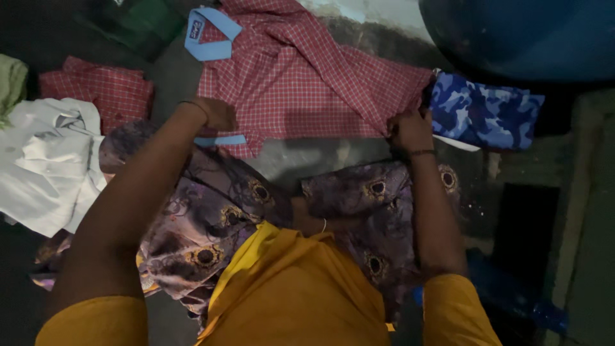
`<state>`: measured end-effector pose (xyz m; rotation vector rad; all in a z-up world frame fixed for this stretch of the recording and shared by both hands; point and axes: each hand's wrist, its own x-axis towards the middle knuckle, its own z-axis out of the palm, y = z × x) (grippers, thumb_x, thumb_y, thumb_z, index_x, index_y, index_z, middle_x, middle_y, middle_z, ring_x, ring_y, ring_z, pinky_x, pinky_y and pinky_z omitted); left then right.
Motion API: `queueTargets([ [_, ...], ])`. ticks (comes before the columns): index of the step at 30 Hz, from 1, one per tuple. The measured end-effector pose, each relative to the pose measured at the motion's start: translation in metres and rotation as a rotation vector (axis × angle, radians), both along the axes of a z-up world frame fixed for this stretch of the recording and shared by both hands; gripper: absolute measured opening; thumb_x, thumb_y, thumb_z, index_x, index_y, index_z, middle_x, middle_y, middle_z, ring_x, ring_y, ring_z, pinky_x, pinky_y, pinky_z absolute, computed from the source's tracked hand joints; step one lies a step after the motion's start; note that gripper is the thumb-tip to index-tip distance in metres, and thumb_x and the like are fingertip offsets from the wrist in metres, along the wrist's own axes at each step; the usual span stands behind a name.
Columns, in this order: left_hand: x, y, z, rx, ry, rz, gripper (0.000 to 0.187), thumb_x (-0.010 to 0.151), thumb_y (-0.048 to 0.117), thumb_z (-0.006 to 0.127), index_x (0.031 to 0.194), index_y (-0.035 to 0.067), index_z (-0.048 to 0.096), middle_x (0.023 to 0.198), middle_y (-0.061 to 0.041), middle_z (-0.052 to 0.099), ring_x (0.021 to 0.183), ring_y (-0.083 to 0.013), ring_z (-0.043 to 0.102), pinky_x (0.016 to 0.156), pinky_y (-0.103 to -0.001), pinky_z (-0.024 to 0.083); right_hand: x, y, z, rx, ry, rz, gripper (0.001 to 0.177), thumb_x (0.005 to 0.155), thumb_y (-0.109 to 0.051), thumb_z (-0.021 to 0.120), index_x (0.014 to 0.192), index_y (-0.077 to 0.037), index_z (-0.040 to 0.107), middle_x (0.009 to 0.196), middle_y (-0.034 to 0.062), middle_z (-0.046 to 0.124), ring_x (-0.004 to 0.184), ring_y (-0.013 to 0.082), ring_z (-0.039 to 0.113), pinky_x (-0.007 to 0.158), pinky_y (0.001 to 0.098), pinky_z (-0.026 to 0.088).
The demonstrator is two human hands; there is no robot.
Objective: The person folds a red and white checkered shirt on the floor. They smooth the fabric, fold the sleeves inward, fold the shirt in half, and then fold it again into a compact rectangle before placing it on a nearby stack.
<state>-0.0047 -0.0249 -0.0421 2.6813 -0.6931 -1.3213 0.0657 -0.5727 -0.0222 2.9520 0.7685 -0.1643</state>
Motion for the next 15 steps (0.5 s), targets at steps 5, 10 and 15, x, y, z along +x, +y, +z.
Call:
queueTargets([
  [5,-0.001,0.011,0.019,-0.215,-0.07,0.395,0.036,0.096,0.042,0.06,0.119,0.018,0.073,0.114,-0.004,0.072,0.102,-0.0261,0.068,0.091,-0.045,0.053,0.002,0.02,0.025,0.162,-0.097,0.016,0.012,0.073,-0.021,0.077,0.085,-0.024,0.079,0.093,0.0047,0.076,0.097,0.0287,0.068,0.095,0.0523,0.041],
  [10,0.007,0.004,0.055,-0.696,-0.117,0.872,0.035,0.107,0.039,0.056,0.121,0.01,0.07,0.097,-0.005,0.074,0.087,-0.016,0.069,0.077,-0.035,0.057,0.035,0.061,0.033,0.964,0.163,-0.255,0.014,0.105,-0.02,0.064,0.103,-0.007,0.071,0.093,0.0102,0.071,0.087,0.0197,0.069,0.082,0.0324,0.053],
  [15,0.011,0.011,0.054,-0.852,-0.135,0.962,0.023,0.101,0.021,0.062,0.116,0.005,0.067,0.092,-0.005,0.073,0.074,-0.0113,0.065,0.062,-0.03,0.054,0.099,0.15,0.016,0.984,-0.013,0.065,0.025,0.098,-0.019,0.072,0.117,-0.001,0.068,0.112,0.0202,0.068,0.105,0.0335,0.064,0.093,0.0414,0.051],
])
